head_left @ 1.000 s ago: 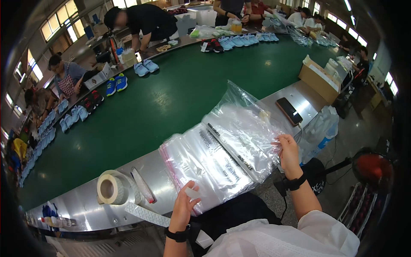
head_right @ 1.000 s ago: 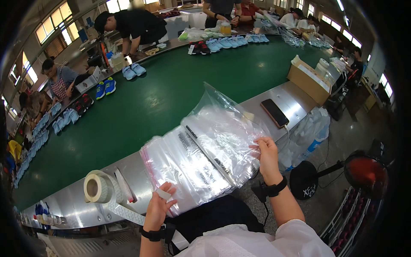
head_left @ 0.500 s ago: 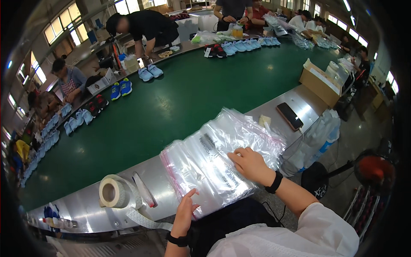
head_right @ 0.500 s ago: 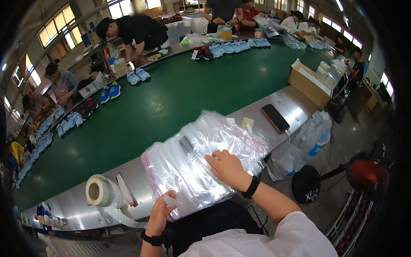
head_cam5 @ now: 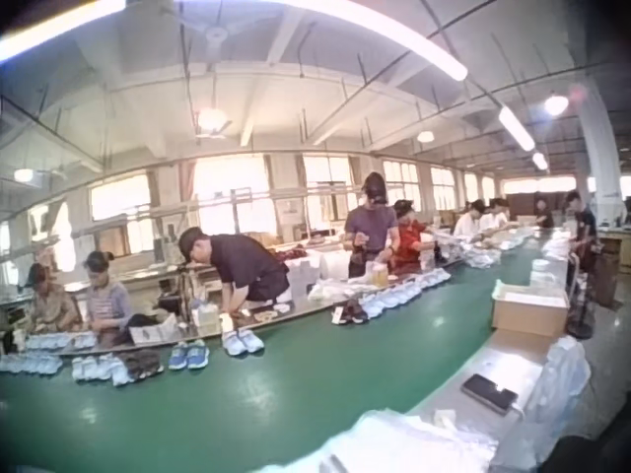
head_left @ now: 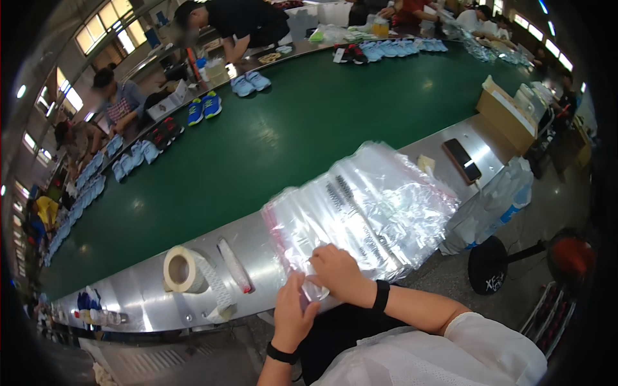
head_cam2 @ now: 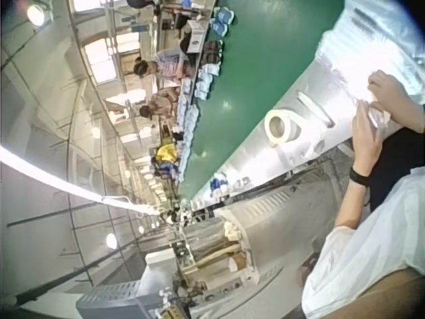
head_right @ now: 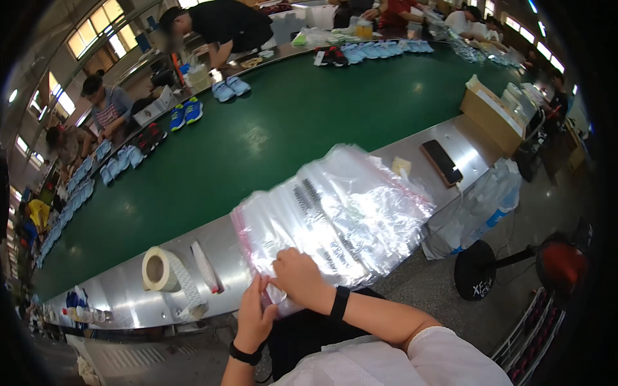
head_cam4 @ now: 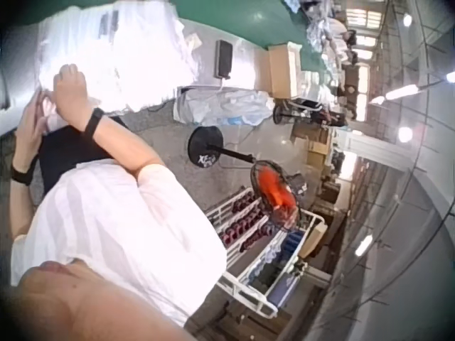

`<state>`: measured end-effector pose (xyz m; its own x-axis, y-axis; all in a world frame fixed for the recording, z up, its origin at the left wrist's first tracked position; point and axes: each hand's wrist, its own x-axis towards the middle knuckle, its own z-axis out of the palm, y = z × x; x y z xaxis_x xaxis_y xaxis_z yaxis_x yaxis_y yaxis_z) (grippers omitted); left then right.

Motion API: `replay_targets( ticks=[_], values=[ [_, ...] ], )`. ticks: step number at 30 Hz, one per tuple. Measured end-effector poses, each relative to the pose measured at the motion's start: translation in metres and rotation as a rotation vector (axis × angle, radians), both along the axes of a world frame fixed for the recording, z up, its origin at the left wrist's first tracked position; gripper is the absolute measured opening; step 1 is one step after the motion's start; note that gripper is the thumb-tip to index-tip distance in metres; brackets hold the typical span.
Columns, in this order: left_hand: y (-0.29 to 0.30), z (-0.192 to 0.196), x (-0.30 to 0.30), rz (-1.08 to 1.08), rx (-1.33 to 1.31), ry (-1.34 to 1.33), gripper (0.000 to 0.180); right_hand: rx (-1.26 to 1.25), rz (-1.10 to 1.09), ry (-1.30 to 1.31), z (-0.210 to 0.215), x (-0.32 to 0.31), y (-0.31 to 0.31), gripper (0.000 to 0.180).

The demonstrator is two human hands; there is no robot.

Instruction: The person applies adhesive labels to a stack of clear plastic bags on a factory assembly line. They repeatedly tear labels from a roll, peel the backing, and stick them onto the bags. The person works continuously at a metal workstation with a conveyor belt visible in the background.

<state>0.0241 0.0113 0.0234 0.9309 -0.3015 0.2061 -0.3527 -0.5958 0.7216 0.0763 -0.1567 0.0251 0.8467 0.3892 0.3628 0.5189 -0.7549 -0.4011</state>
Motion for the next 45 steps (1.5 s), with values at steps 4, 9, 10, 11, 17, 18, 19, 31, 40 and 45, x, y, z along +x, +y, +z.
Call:
replay_targets(
  ticks=[4,9,10,11,17,18,19,31,40,45],
  values=[
    [0.010,-0.016,0.001,-0.006,-0.006,-0.098,0.072,0.033,-0.136,0.064,-0.006,0.011,0.010,0.040],
    [0.013,-0.014,0.000,0.005,-0.124,-0.024,0.068,0.038,-0.150,-0.077,-0.021,0.020,0.010,0.020],
    [0.014,-0.015,-0.001,0.006,-0.117,-0.024,0.068,0.029,-0.170,-0.074,-0.024,0.020,0.011,0.021],
    [0.014,-0.017,-0.002,0.013,-0.113,-0.025,0.069,0.017,-0.184,-0.071,-0.025,0.019,0.013,0.023],
    [0.013,-0.024,-0.001,0.035,-0.053,-0.105,0.079,0.062,-0.183,-0.032,-0.010,0.015,0.017,0.032],
    [0.013,-0.024,-0.002,0.029,-0.067,-0.088,0.076,0.055,-0.186,-0.030,-0.011,0.016,0.016,0.033],
    [0.013,-0.025,-0.004,0.024,-0.081,-0.071,0.073,0.044,-0.188,-0.021,-0.016,0.015,0.015,0.034],
    [0.019,-0.017,-0.009,0.040,-0.164,-0.061,0.071,-0.036,-0.200,-0.207,-0.022,0.014,0.024,0.012],
    [0.033,0.007,0.011,-0.026,-0.557,0.295,0.046,0.727,-0.213,0.362,-0.005,0.001,-0.007,0.009],
    [-0.005,0.016,0.077,-0.425,-1.494,0.736,0.046,0.869,-0.157,0.696,0.005,0.001,0.000,0.013]
  ],
)
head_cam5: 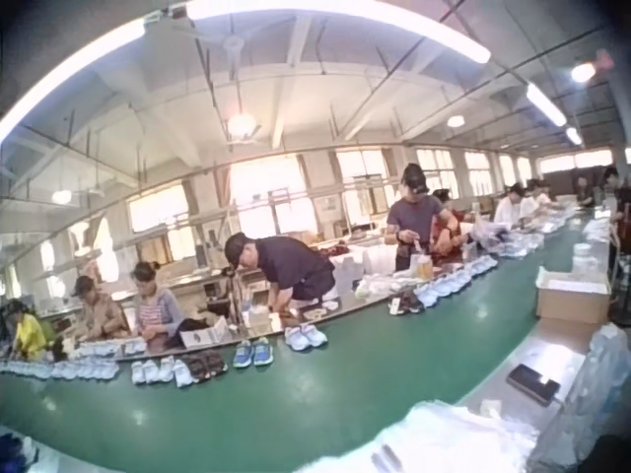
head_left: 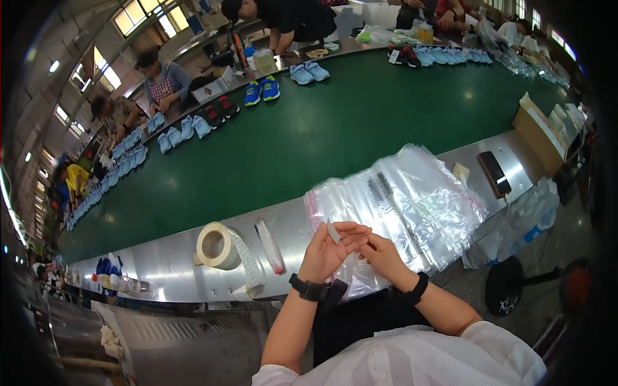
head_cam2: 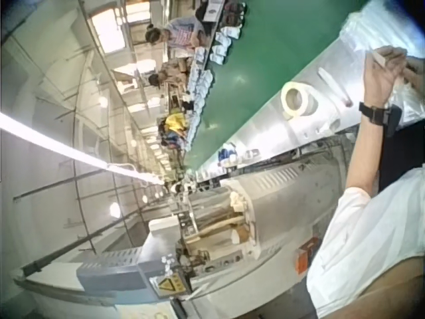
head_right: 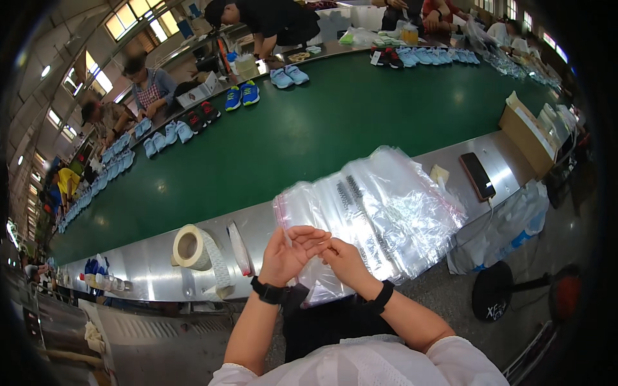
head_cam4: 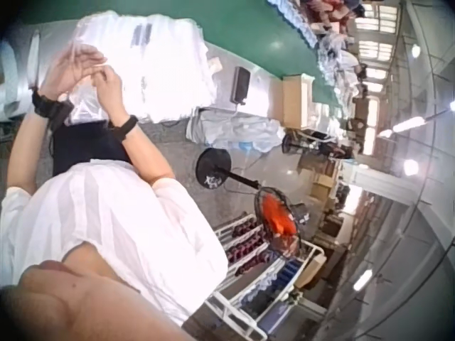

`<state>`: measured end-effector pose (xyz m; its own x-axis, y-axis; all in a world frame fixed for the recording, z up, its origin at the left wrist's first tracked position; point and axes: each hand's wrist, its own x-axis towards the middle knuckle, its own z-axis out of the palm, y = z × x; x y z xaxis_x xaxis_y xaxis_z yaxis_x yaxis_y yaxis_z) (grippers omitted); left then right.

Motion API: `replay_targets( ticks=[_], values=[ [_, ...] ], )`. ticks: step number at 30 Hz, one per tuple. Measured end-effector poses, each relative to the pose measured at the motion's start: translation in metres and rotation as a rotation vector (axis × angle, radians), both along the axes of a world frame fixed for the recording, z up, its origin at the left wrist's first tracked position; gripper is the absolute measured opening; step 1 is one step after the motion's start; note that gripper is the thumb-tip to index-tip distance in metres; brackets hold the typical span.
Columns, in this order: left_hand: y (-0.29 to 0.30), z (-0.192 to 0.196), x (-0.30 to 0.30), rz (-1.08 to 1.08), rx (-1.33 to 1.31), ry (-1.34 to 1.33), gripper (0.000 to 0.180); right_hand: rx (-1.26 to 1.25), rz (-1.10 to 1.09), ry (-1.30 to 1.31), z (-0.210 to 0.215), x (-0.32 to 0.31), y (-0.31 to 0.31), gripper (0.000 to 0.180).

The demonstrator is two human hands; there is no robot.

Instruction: The person applies adhesive labels to a stack of clear plastic bags on a factory assembly line. They repeatedly tear labels from a roll, peel the backing, and stick them onto the bags. The person works continuously at a metal workstation with a conveyor belt visible in the background.

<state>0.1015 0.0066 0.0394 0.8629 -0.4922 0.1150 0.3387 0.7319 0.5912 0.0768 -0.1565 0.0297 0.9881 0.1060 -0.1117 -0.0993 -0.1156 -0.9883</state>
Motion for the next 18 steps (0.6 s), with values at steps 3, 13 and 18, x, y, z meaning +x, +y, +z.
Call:
replay_targets(
  ticks=[3,13,18],
  values=[
    [0.001,-0.075,0.027,-0.222,-0.383,0.155,0.044,0.194,-0.095,0.160,0.007,0.001,-0.015,0.014],
    [-0.041,0.021,0.022,-0.223,0.872,0.029,0.032,-0.012,0.183,-0.346,0.056,-0.003,-0.038,0.014],
    [-0.008,0.002,0.003,-0.302,0.285,0.459,0.051,-0.318,0.233,-0.545,0.048,-0.038,-0.026,0.046]
  ],
)
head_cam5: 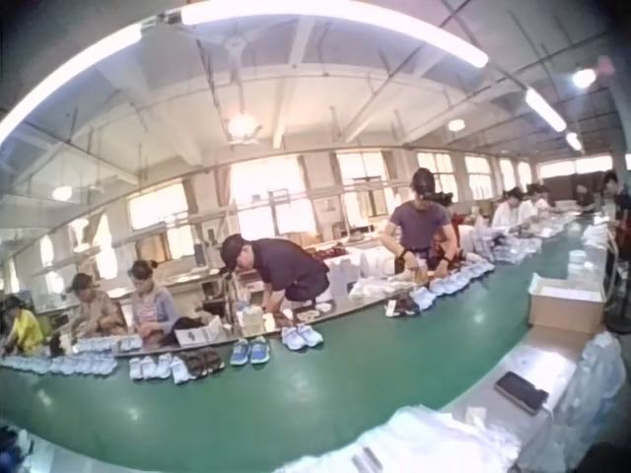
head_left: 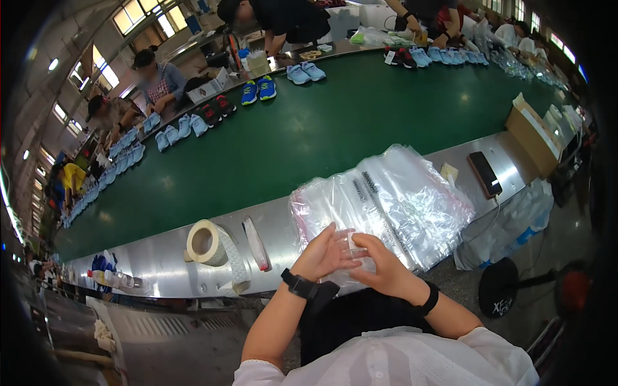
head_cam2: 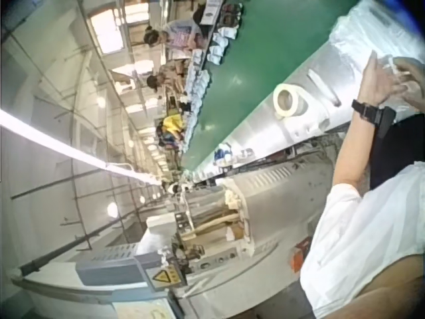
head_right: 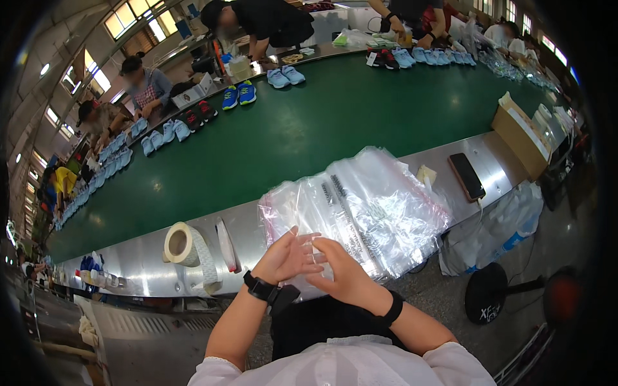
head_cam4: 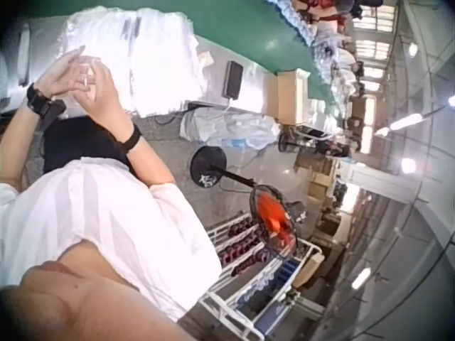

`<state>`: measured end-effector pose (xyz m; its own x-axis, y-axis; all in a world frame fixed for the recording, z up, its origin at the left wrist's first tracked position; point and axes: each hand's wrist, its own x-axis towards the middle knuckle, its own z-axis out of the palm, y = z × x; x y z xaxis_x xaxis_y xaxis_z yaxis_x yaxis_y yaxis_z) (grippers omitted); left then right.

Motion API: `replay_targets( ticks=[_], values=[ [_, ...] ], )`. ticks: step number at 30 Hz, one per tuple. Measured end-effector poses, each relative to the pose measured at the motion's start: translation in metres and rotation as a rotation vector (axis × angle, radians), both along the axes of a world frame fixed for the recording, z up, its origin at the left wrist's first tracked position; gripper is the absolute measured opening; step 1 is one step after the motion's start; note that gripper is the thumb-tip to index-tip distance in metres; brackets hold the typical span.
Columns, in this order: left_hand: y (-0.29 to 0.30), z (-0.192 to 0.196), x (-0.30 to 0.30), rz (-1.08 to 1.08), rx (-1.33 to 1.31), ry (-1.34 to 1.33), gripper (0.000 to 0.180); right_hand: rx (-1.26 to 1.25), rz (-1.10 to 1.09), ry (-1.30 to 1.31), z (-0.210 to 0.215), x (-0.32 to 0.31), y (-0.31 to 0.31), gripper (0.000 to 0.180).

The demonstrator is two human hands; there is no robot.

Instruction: The person applies adhesive labels to a stack of clear plastic bags on a factory assembly line. They repeatedly tear labels from a roll, peel the backing, and stick them onto the bags. The person works continuously at a metal workstation with a conveyor belt visible in the background.

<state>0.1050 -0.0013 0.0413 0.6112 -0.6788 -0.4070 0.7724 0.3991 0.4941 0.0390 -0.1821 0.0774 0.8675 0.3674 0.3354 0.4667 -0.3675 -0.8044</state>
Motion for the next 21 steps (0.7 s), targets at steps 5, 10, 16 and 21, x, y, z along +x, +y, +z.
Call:
replay_targets(
  ticks=[5,10,16,21],
  values=[
    [0.062,0.030,-0.057,0.044,0.127,-0.100,0.053,-0.479,-0.005,-0.336,-0.027,-0.018,0.025,0.054],
    [0.085,0.018,-0.100,0.206,0.183,-0.226,0.050,-0.290,-0.093,-0.236,-0.036,-0.001,0.038,0.030],
    [0.132,-0.068,-0.180,0.684,0.339,0.009,0.042,0.643,-0.616,0.468,0.001,0.037,-0.063,0.017],
    [0.193,-0.150,-0.206,1.046,0.819,0.268,0.061,0.525,-0.924,0.392,-0.031,0.011,-0.150,0.018]
  ],
)
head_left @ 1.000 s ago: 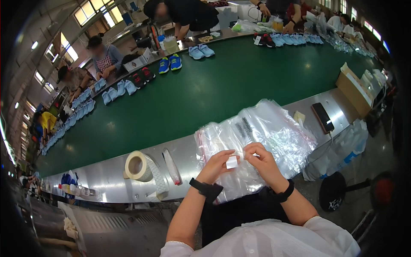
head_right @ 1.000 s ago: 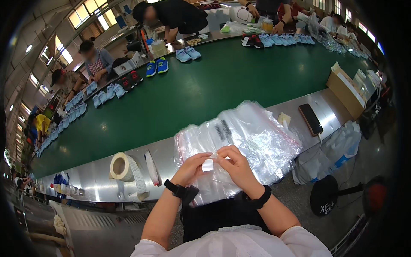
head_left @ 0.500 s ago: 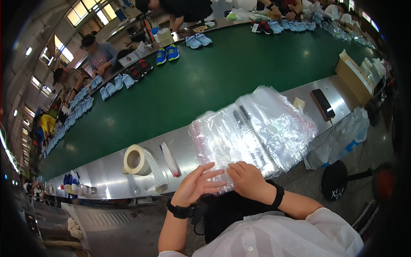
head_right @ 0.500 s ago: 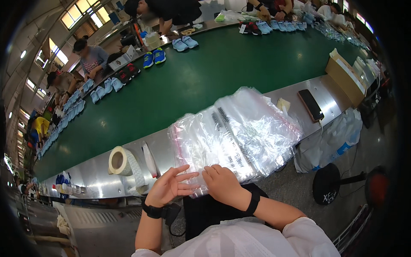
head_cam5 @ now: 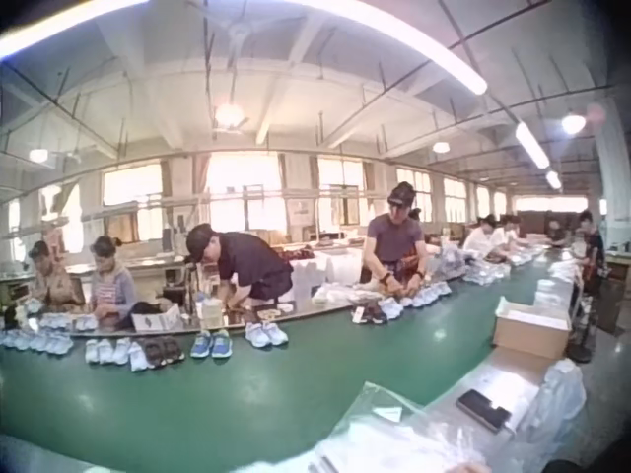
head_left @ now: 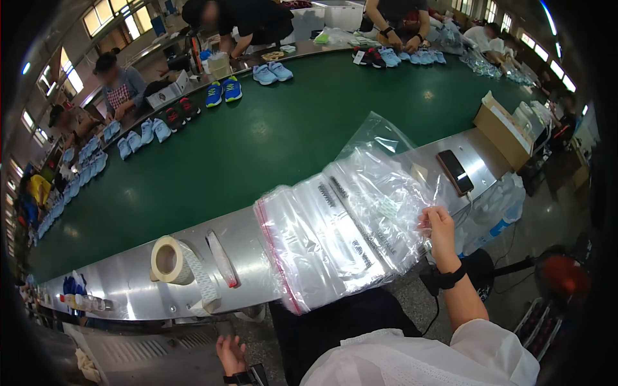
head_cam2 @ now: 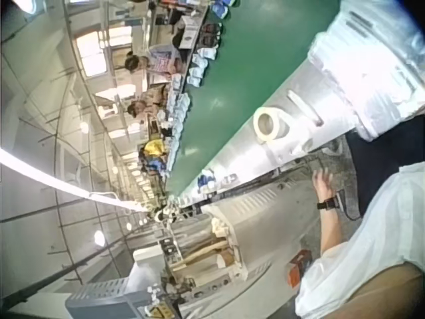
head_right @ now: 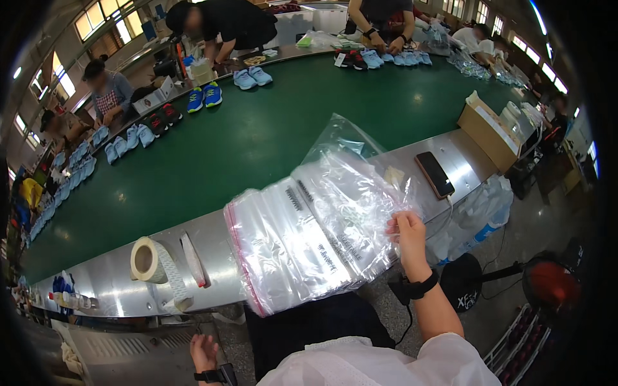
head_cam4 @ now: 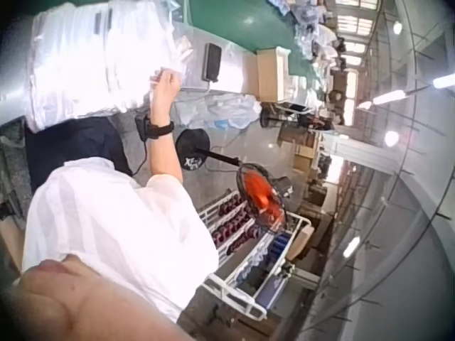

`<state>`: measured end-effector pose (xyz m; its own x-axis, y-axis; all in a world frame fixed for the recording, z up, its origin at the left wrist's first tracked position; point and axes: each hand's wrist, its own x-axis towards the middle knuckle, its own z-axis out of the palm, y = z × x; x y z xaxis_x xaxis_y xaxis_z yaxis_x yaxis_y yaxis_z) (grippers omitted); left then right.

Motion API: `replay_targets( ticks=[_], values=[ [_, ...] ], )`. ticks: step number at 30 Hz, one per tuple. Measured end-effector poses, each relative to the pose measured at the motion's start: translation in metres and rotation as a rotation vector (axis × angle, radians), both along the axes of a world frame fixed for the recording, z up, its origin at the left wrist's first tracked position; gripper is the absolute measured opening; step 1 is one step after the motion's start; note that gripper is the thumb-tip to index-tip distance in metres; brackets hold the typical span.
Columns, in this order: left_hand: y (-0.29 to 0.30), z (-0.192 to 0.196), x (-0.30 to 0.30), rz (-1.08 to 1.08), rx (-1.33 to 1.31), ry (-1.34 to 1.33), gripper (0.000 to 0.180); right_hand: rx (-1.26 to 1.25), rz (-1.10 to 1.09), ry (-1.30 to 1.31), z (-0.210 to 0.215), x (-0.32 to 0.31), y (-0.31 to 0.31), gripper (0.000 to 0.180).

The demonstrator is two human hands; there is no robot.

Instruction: The person applies adhesive labels to a stack of clear plastic bags on a factory assembly line. They repeatedly tear labels from a roll, peel the backing, and stick them onto the bags. The person works continuously at a metal workstation with a conveyor belt visible in the background.

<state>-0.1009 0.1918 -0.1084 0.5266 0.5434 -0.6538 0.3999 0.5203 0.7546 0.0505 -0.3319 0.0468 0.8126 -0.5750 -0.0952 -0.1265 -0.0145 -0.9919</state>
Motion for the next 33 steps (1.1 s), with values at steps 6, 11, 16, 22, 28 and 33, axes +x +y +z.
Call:
replay_targets(
  ticks=[6,11,16,22,28,33],
  values=[
    [0.025,-0.065,0.035,-0.351,0.536,-0.229,0.083,-0.384,-0.153,-0.077,-0.025,-0.003,-0.057,0.024],
    [-0.015,-0.041,0.058,-0.647,0.457,-0.120,0.034,-0.733,-0.052,-0.396,-0.016,-0.014,-0.034,0.023],
    [-0.052,-0.012,0.021,-0.614,0.186,-0.198,0.010,-0.492,0.652,-0.366,0.011,-0.029,0.072,0.013],
    [-0.122,0.128,0.033,-0.511,-0.124,-0.370,0.015,-0.170,1.399,-0.170,0.003,-0.043,0.180,0.022],
    [-0.141,0.150,0.041,-0.285,-0.174,-0.539,0.013,0.165,1.655,0.119,-0.008,-0.032,0.193,0.019],
    [-0.140,0.151,0.060,-0.257,-0.151,-0.521,0.014,0.222,1.566,0.229,-0.007,-0.030,0.178,0.017]
  ],
)
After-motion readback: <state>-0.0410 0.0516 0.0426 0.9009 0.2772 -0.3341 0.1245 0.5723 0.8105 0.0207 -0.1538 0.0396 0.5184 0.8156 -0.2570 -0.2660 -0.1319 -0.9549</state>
